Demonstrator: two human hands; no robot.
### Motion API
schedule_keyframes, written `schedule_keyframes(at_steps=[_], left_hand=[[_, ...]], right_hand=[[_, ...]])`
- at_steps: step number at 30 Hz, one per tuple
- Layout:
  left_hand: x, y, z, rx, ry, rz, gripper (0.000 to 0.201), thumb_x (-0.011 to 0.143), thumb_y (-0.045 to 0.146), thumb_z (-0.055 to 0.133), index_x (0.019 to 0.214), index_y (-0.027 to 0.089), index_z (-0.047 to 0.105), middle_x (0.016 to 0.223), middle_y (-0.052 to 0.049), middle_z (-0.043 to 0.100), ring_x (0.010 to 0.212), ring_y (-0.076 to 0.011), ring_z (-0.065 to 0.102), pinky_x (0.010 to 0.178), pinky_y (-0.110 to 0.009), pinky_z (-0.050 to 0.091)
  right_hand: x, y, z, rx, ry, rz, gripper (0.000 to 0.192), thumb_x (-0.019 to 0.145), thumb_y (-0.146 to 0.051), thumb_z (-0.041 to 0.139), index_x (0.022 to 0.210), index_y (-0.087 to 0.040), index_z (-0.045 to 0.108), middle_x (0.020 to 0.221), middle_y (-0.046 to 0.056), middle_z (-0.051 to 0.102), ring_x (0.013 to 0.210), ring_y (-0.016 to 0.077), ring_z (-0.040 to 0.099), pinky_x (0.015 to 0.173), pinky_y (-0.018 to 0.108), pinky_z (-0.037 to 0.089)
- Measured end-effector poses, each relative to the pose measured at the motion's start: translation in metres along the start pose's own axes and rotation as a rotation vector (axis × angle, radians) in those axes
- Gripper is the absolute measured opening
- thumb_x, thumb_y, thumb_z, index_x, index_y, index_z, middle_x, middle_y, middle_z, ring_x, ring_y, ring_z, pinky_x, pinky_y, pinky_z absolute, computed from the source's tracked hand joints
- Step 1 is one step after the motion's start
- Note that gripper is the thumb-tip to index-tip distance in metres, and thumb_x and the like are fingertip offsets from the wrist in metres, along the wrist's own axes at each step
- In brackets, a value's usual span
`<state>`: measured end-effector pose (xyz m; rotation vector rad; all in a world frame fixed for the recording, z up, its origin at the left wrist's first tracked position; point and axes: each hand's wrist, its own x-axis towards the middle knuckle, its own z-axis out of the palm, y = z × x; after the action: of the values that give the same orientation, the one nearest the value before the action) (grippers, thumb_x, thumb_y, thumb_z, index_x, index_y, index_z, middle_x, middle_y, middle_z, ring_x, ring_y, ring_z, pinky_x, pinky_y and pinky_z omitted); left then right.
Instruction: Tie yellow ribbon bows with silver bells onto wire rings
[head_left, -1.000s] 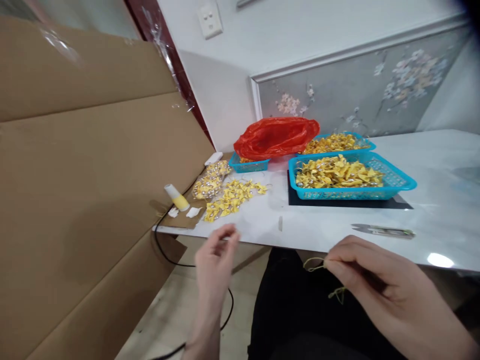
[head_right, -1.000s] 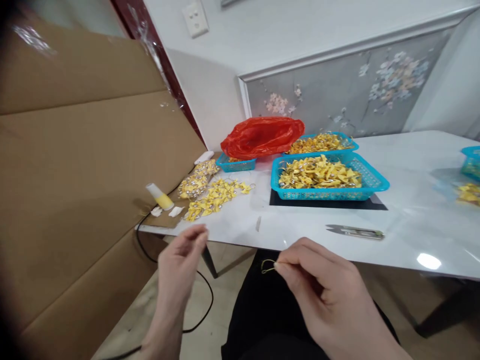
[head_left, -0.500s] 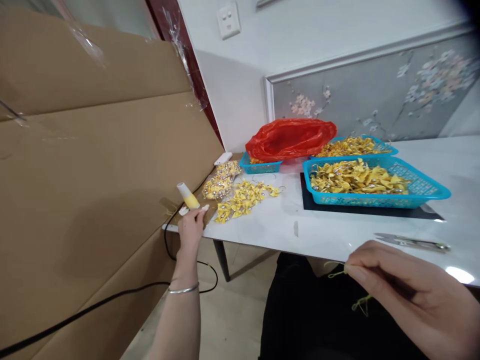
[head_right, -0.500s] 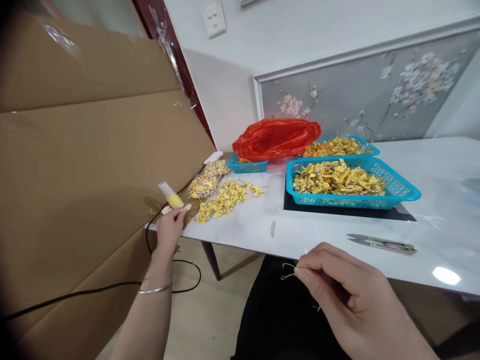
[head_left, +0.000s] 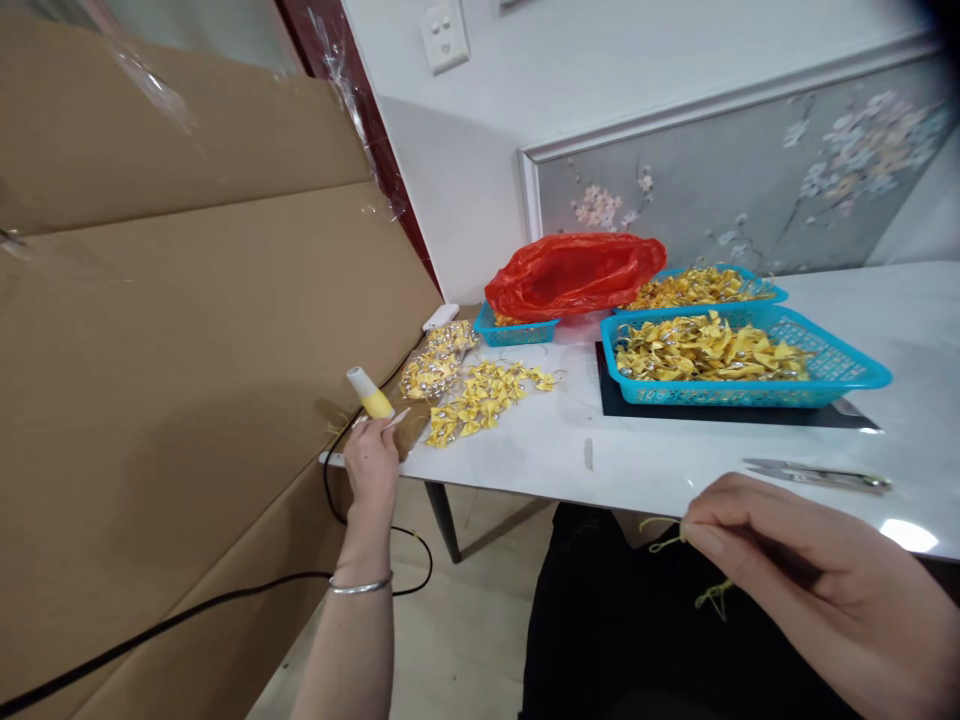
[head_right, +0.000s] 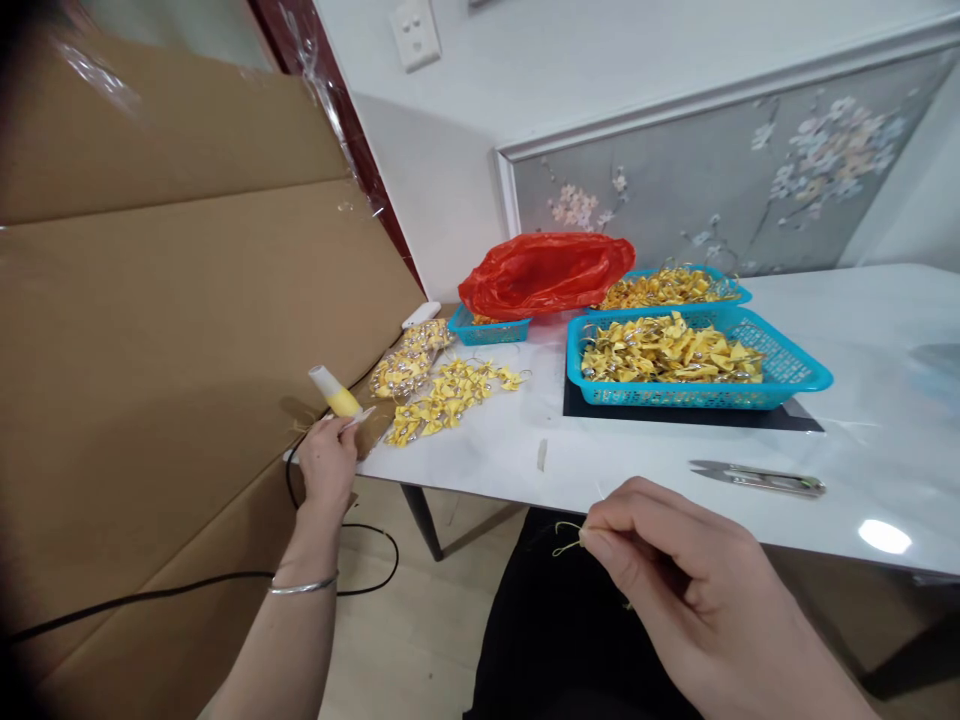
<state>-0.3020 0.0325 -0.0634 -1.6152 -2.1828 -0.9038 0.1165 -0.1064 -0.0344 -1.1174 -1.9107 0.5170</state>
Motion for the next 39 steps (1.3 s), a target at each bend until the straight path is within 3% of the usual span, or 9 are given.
schedule_keyframes(at_steps=[8,14,20,22,24,26,28,34,39], left_hand=[[-0.004,0.017,0.002,-0.05,-0.138,0.027,0.034,0.094,0.031,0.062,0.125,0.018,0.06,0.126,-0.011,0.063,0.104,-0.0252,0.066,0.086,-0.047,0.057],[-0.016,0.036,-0.022,-0.172,-0.13,0.004,0.033,0.093,0.033,0.063,0.122,0.016,0.062,0.125,-0.008,0.064,0.105,-0.0282,0.066,0.086,-0.047,0.056],[-0.08,0.098,-0.06,-0.444,0.023,-0.126,0.032,0.098,0.035,0.05,0.119,0.016,0.065,0.127,-0.014,0.065,0.12,-0.0316,0.058,0.101,-0.05,0.047],[-0.116,0.133,-0.07,-0.607,-0.13,-0.114,0.031,0.092,0.042,0.059,0.109,0.019,0.072,0.109,-0.01,0.074,0.104,-0.029,0.067,0.095,-0.044,0.052],[-0.148,0.167,-0.079,-0.813,-0.416,-0.093,0.032,0.088,0.049,0.063,0.095,0.023,0.079,0.094,-0.007,0.08,0.084,-0.0253,0.073,0.077,-0.036,0.059],[-0.17,0.194,-0.085,-1.362,-0.864,-0.334,0.035,0.086,0.053,0.065,0.094,0.022,0.08,0.103,-0.01,0.079,0.098,-0.028,0.072,0.082,-0.037,0.059],[-0.18,0.211,-0.088,-1.627,-1.066,-0.51,0.037,0.084,0.055,0.068,0.092,0.021,0.081,0.096,-0.01,0.079,0.095,-0.0256,0.072,0.078,-0.034,0.059],[-0.179,0.223,-0.093,-1.71,-1.274,-0.558,0.038,0.078,0.05,0.077,0.092,0.015,0.08,0.087,-0.009,0.076,0.075,-0.0163,0.069,0.065,-0.024,0.057],[-0.18,0.229,-0.089,-1.777,-1.293,-0.651,0.033,0.079,0.045,0.078,0.09,0.013,0.079,0.083,-0.008,0.073,0.068,-0.0121,0.068,0.057,-0.019,0.058]], right_hand=[[0.003,0.0,-0.004,0.029,-0.01,-0.055,0.017,0.098,-0.025,0.053,0.082,-0.025,0.058,0.07,-0.003,0.059,0.057,0.0107,0.058,0.05,0.018,0.048],[0.005,-0.008,-0.008,0.095,0.001,-0.01,0.021,0.098,-0.027,0.054,0.078,-0.025,0.061,0.068,-0.003,0.059,0.056,0.011,0.056,0.049,0.017,0.046],[0.009,-0.02,-0.018,0.309,-0.012,0.166,0.027,0.095,-0.033,0.054,0.071,-0.023,0.062,0.066,-0.002,0.056,0.055,0.0104,0.05,0.048,0.018,0.042],[0.01,-0.023,-0.02,0.39,-0.036,0.201,0.027,0.094,-0.032,0.055,0.069,-0.022,0.06,0.067,-0.003,0.055,0.057,0.0094,0.049,0.05,0.018,0.041],[0.01,-0.025,-0.022,0.429,-0.059,0.208,0.026,0.094,-0.03,0.056,0.069,-0.021,0.06,0.067,-0.004,0.054,0.058,0.0083,0.048,0.052,0.016,0.04],[0.009,-0.026,-0.024,0.439,-0.054,0.203,0.025,0.093,-0.029,0.057,0.07,-0.022,0.061,0.067,-0.004,0.055,0.059,0.0079,0.049,0.053,0.016,0.04],[0.006,-0.025,-0.027,0.442,-0.036,0.19,0.023,0.094,-0.027,0.057,0.072,-0.022,0.063,0.069,-0.004,0.056,0.061,0.0079,0.052,0.056,0.015,0.042],[-0.002,-0.02,-0.036,0.36,0.079,0.11,0.023,0.094,-0.021,0.056,0.072,-0.022,0.062,0.067,-0.004,0.057,0.059,0.0083,0.053,0.054,0.016,0.043],[-0.006,-0.016,-0.039,0.335,0.092,0.079,0.022,0.095,-0.018,0.056,0.074,-0.022,0.063,0.069,-0.004,0.058,0.061,0.0084,0.055,0.055,0.016,0.044]])
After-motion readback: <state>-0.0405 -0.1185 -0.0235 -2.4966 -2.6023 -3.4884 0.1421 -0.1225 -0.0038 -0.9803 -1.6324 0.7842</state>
